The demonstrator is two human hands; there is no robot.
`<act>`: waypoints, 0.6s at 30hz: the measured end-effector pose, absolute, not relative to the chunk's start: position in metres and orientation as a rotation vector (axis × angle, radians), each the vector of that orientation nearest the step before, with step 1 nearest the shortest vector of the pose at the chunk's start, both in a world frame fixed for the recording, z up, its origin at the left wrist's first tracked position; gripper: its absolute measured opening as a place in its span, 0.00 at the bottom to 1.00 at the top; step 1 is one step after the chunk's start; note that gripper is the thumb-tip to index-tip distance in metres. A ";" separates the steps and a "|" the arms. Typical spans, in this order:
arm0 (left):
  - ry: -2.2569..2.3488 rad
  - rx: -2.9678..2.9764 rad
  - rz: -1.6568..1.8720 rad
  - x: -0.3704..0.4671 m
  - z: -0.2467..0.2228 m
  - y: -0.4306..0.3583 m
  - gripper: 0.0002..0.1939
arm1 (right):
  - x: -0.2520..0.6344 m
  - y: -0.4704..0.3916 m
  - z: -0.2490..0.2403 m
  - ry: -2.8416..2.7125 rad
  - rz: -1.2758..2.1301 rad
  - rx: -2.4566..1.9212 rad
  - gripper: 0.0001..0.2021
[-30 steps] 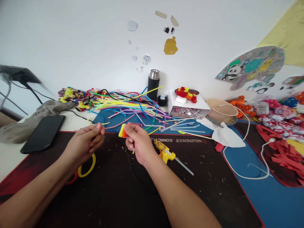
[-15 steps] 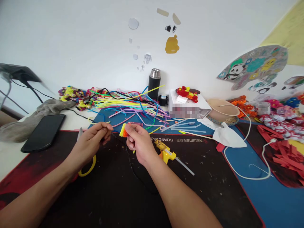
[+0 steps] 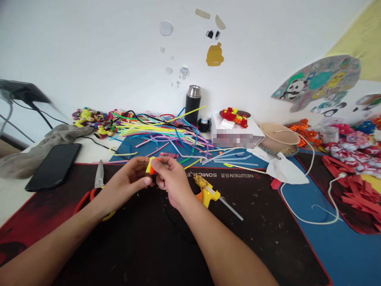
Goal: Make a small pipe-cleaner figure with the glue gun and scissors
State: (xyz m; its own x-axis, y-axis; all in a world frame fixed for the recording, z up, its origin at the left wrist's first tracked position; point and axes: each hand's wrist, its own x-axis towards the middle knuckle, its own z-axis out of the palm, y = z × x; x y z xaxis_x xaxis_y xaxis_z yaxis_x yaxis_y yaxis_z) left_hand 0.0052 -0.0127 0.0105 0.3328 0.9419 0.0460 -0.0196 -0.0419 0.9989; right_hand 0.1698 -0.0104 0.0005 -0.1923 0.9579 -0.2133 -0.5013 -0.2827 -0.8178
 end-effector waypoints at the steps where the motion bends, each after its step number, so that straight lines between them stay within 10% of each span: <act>1: 0.942 1.376 0.968 0.005 0.009 -0.013 0.24 | 0.169 -0.011 0.000 -0.743 1.706 -0.898 0.26; 18: 0.974 1.340 1.106 -0.003 0.019 -0.009 0.19 | 0.169 -0.013 0.000 -1.134 1.520 -0.946 0.24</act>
